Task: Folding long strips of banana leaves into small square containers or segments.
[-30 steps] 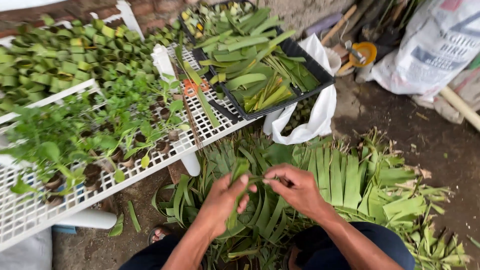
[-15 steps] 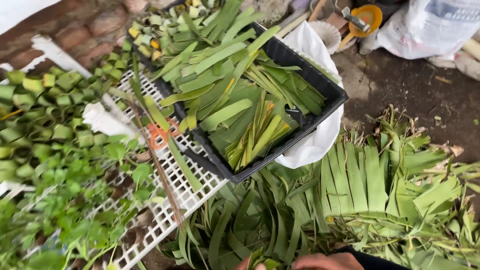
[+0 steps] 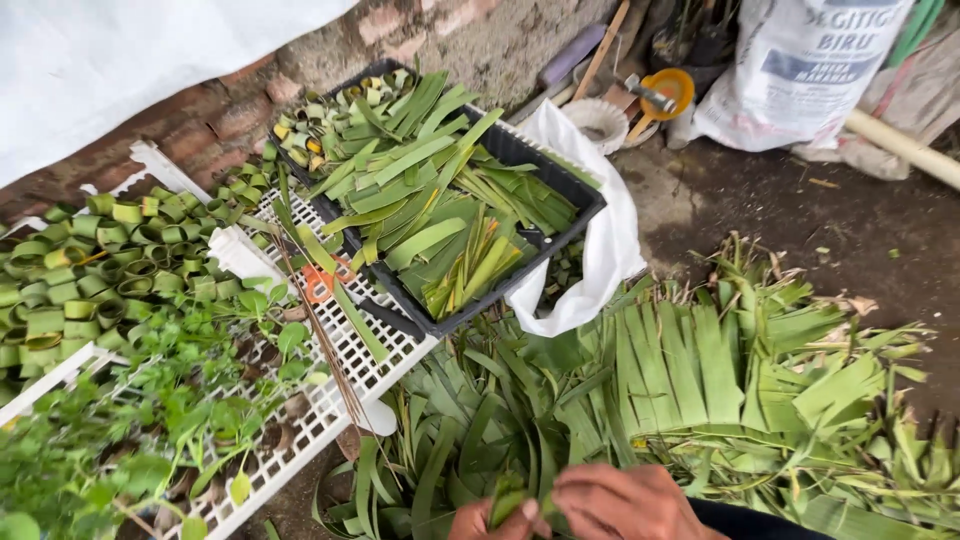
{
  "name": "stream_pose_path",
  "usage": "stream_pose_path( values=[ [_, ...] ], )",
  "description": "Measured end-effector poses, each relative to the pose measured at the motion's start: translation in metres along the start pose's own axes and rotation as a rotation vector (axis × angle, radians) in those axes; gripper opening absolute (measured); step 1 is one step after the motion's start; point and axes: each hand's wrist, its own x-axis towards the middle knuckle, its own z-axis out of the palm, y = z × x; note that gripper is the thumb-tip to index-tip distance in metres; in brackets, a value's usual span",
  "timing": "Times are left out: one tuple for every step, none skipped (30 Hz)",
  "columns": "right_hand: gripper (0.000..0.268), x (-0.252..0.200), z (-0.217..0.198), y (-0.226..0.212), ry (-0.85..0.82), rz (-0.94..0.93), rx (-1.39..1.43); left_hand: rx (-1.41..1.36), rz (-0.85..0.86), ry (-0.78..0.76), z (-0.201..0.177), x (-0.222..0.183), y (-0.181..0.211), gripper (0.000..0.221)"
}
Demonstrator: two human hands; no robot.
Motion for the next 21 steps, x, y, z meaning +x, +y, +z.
stream_pose_path(
  values=[
    [0.008,0.003,-0.002,0.002,-0.002,-0.016,-0.011,-0.006,0.017,-0.007,0.001,-0.005,0.006,0.024],
    [0.011,0.007,-0.004,0.004,-0.021,0.029,0.001,-0.007,0.093,-0.059,0.002,-0.011,0.012,0.032],
    [0.015,0.012,-0.005,0.007,-0.036,0.072,0.013,-0.006,0.171,-0.108,0.001,-0.015,0.019,0.04],
    [0.015,0.012,-0.001,0.012,-0.035,0.054,0.003,-0.009,0.191,-0.113,0.003,-0.016,0.025,0.04],
    [0.012,0.012,0.004,0.017,-0.006,0.051,-0.044,0.022,0.151,-0.024,0.003,-0.018,0.03,0.038],
    [0.009,0.013,0.01,0.023,0.023,0.048,-0.091,0.051,0.11,0.066,0.002,-0.019,0.036,0.041],
    [0.009,0.016,0.012,0.027,0.019,0.044,-0.094,0.047,0.112,0.062,0.014,-0.037,0.052,0.041],
    [0.011,0.019,0.015,0.032,0.028,0.036,-0.102,0.042,0.089,0.138,0.026,-0.055,0.068,0.036],
    [0.014,0.02,0.018,0.035,0.032,0.034,-0.107,0.035,0.056,0.212,0.037,-0.073,0.082,0.032],
    [0.014,0.025,0.017,0.036,0.022,0.036,-0.107,0.028,0.049,0.208,0.038,-0.07,0.083,0.032],
    [0.014,0.029,0.018,0.036,0.041,0.044,-0.095,0.053,0.098,0.183,0.039,-0.068,0.082,0.028],
    [0.019,0.032,0.019,0.036,0.061,0.051,-0.083,0.078,0.147,0.158,0.039,-0.066,0.081,0.025],
    [0.019,0.034,0.021,0.037,0.049,0.055,-0.078,0.069,0.137,0.158,0.04,-0.064,0.081,0.025],
    [0.021,0.035,0.024,0.038,0.088,0.066,-0.102,0.097,0.126,0.173,0.041,-0.063,0.081,0.061],
    [0.023,0.036,0.027,0.039,0.126,0.077,-0.128,0.126,0.116,0.187,0.042,-0.061,0.081,0.099],
    [0.023,0.033,0.029,0.038,0.114,0.081,-0.123,0.117,0.106,0.187,0.041,-0.062,0.078,0.099],
    [0.023,0.032,0.031,0.04,0.143,0.122,-0.057,0.103,0.184,0.151,0.041,-0.062,0.078,0.054],
    [0.022,0.032,0.033,0.041,0.17,0.164,0.009,0.089,0.262,0.116,0.041,-0.061,0.078,0.011],
    [0.022,0.038,0.027,0.032,0.162,0.163,0.01,0.081,0.259,0.115,0.047,-0.076,0.085,0.011],
    [0.02,0.044,0.022,0.024,0.219,0.217,0.182,0.049,0.372,0.105,0.053,-0.09,0.091,0.019],
    [0.019,0.051,0.017,0.016,0.275,0.272,0.353,0.017,0.486,0.094,0.059,-0.104,0.099,0.035]
  ],
)
